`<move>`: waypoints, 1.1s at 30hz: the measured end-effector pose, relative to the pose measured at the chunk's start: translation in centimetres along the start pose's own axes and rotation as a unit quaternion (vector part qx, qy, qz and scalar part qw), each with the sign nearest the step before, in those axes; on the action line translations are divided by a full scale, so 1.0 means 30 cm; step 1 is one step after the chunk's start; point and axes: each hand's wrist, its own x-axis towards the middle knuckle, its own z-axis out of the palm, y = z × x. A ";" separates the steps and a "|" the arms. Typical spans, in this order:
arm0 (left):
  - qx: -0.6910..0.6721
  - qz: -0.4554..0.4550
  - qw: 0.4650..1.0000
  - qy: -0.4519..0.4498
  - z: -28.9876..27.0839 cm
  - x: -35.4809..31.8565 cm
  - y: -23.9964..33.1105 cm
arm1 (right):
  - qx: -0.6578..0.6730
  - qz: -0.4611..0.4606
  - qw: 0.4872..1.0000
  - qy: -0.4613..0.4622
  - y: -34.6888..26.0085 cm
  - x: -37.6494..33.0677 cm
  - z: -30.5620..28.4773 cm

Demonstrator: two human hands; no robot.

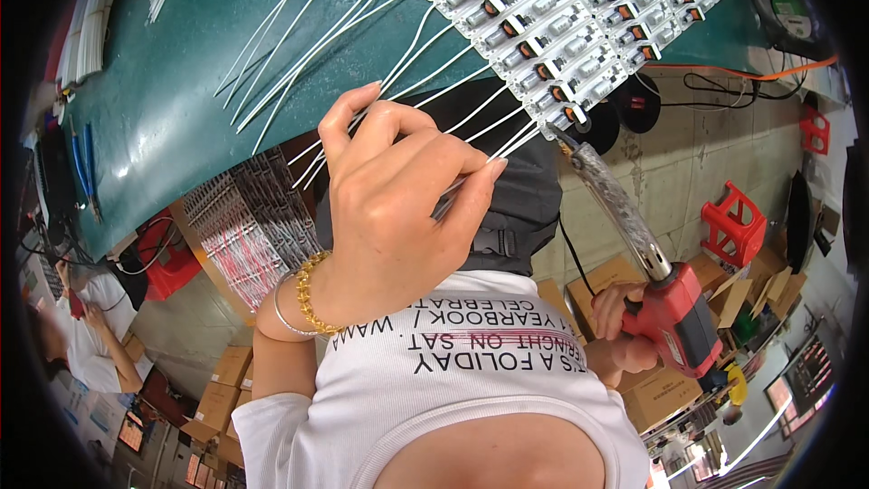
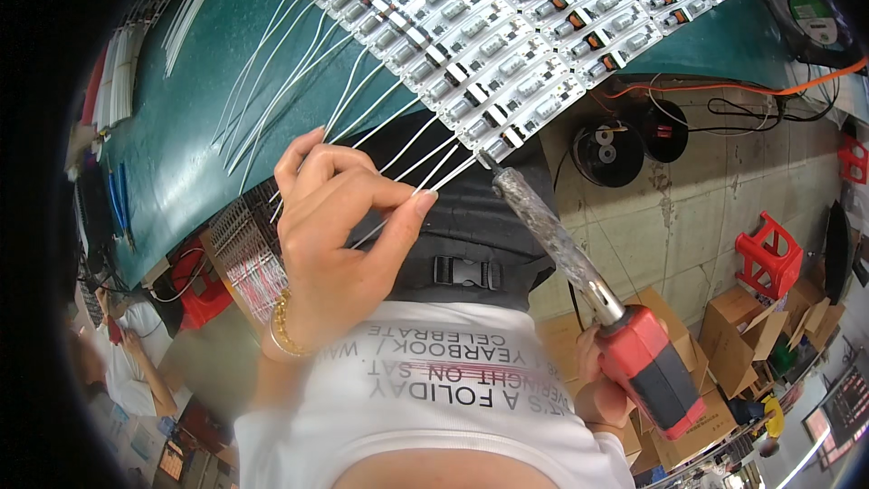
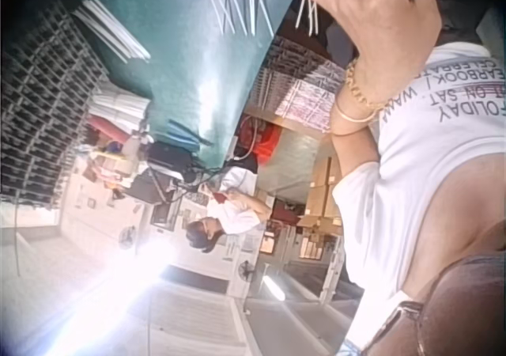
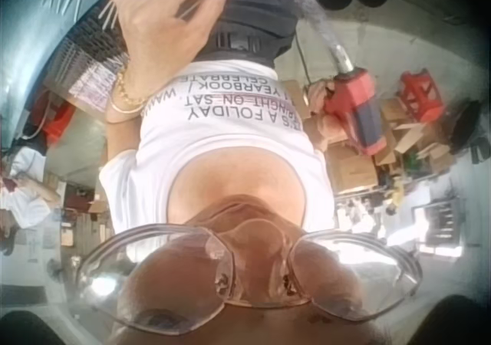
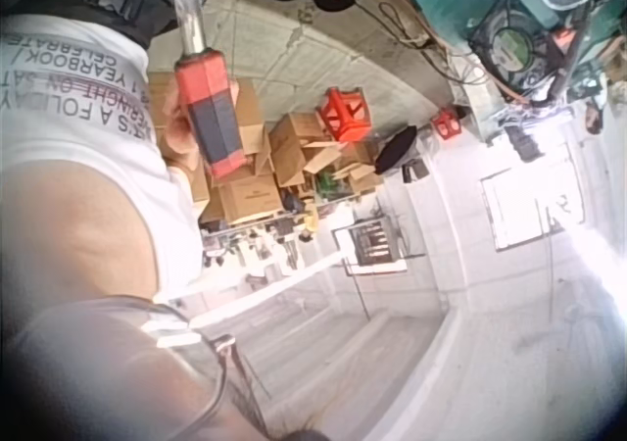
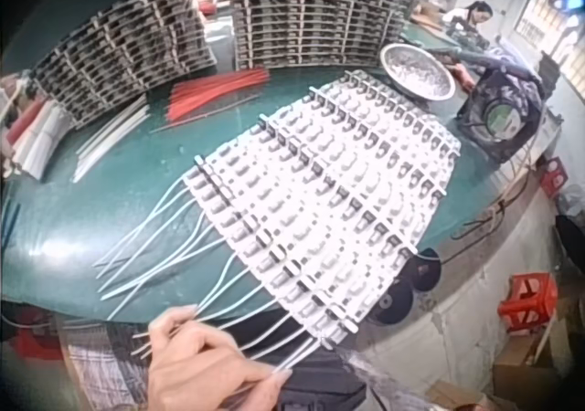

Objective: The person uses a soldering iron to attach red and white wires to a grid of electronic components on a circuit board. They repeatedly pick up wires, position them on the board, and apply the soldering iron to secure the connections.

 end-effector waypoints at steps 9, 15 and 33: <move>0.002 -0.002 1.000 0.005 0.010 -0.002 -0.004 | 0.048 -0.018 0.998 -0.037 -0.013 0.063 0.025; 0.014 -0.007 1.000 -0.018 -0.070 -0.015 -0.029 | 0.069 -0.027 0.997 -0.029 -0.006 0.144 0.056; 0.255 0.157 0.945 0.133 -0.372 0.492 -0.583 | 0.051 -0.080 0.995 0.009 -0.062 0.383 0.194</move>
